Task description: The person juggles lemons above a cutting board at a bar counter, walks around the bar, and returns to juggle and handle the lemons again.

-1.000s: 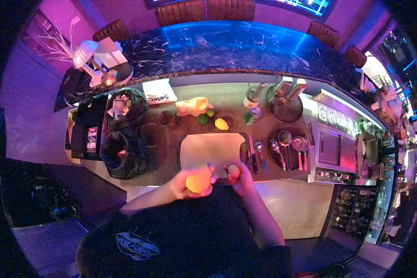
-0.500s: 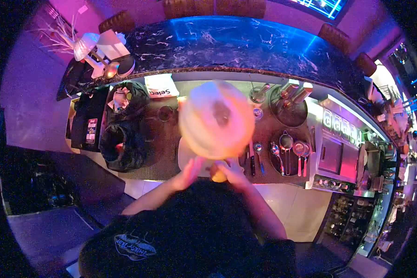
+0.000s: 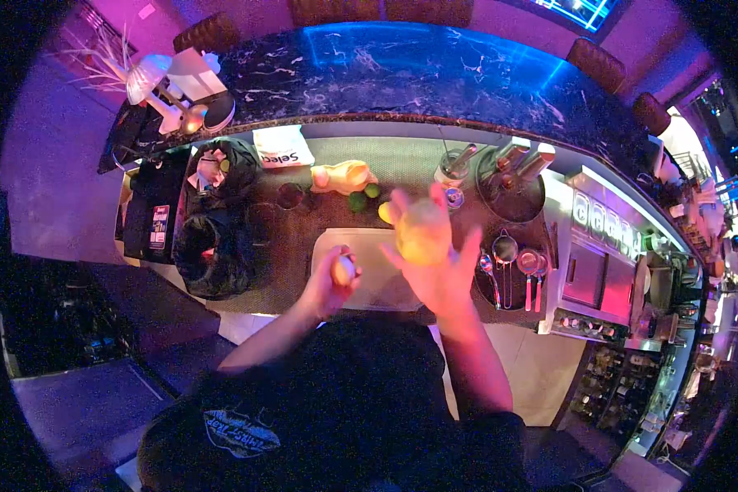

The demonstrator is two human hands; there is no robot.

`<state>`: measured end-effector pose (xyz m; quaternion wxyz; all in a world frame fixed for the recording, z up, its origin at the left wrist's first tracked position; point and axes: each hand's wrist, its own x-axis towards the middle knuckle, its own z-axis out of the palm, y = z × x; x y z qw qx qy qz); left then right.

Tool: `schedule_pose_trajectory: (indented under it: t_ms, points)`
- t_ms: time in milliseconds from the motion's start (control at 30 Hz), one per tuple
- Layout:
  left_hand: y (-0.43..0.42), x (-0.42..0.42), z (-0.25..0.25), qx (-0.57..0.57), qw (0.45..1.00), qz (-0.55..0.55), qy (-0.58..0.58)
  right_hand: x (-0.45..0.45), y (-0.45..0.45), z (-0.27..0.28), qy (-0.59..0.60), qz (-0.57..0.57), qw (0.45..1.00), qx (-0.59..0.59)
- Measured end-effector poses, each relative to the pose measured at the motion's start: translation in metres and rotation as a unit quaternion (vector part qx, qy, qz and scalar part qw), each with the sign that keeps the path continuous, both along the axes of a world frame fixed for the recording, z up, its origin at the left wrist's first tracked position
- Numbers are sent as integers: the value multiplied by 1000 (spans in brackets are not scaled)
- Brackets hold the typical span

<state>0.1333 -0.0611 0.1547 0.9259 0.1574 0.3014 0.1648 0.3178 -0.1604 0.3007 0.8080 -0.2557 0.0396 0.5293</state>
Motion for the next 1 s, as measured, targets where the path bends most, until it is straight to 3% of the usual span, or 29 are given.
schedule_pose_trajectory:
  t_ms: [67,100,133,167,200,267,300,333,400,433,467,533,567,600,667,700,767,800,867,900,933,1000]
  points:
    - [-9,0,3,-50,998,13,-36,-5,4,9,2,-78,996,47]
    - [-17,8,11,-2,1000,4,-24,-3,-3,-22,-187,70,976,-92]
    - [-27,17,14,45,999,-4,-10,-11,-12,-52,-220,155,951,-152]
    - [-29,30,-30,377,924,-11,65,-19,-21,-82,-255,244,914,-199]
    - [-25,38,-26,381,922,-14,65,-30,-30,-111,-145,270,936,-170]
    - [-13,54,4,170,981,-6,-89,-32,-42,-181,-153,260,939,-166]
    - [-5,62,30,39,983,-17,-178,-26,-49,-208,-164,253,939,-164]
    - [0,66,40,36,984,-16,-176,-15,-53,-225,-162,254,939,-166]
    - [5,69,49,-48,926,-159,-340,-4,-55,-222,-174,140,963,-152]
    - [2,60,15,-11,972,-175,-155,-6,-55,-205,-213,67,964,-141]
    - [-2,47,-6,-11,972,-175,-156,3,-57,-208,-214,68,964,-141]
    - [-5,20,-31,-110,947,-213,-215,32,-65,-236,43,131,974,-179]
    - [-5,5,-36,-114,947,-212,-213,32,-73,-255,-97,145,973,-154]
    - [-5,-11,-39,-95,964,-176,-177,33,-69,-258,-93,148,972,-157]
    - [0,-37,-40,-75,978,-135,-140,46,-43,-263,-188,246,862,-402]
    - [3,-48,-37,-74,992,-86,-59,50,-26,-263,-188,251,860,-403]
    - [7,-71,-40,-113,993,-6,42,52,15,-262,-449,282,784,-324]
    - [9,-81,-46,-116,992,4,43,52,36,-261,-659,204,654,-312]
    - [11,-101,-57,-69,995,11,71,48,86,-226,-823,140,469,-289]
    - [10,-108,-52,-70,995,21,65,47,111,-196,-820,169,455,-303]
    - [9,-111,-46,-70,995,32,66,52,135,-202,-823,174,455,-293]
    - [7,-116,-36,-61,988,38,133,60,178,-226,-856,278,295,-321]
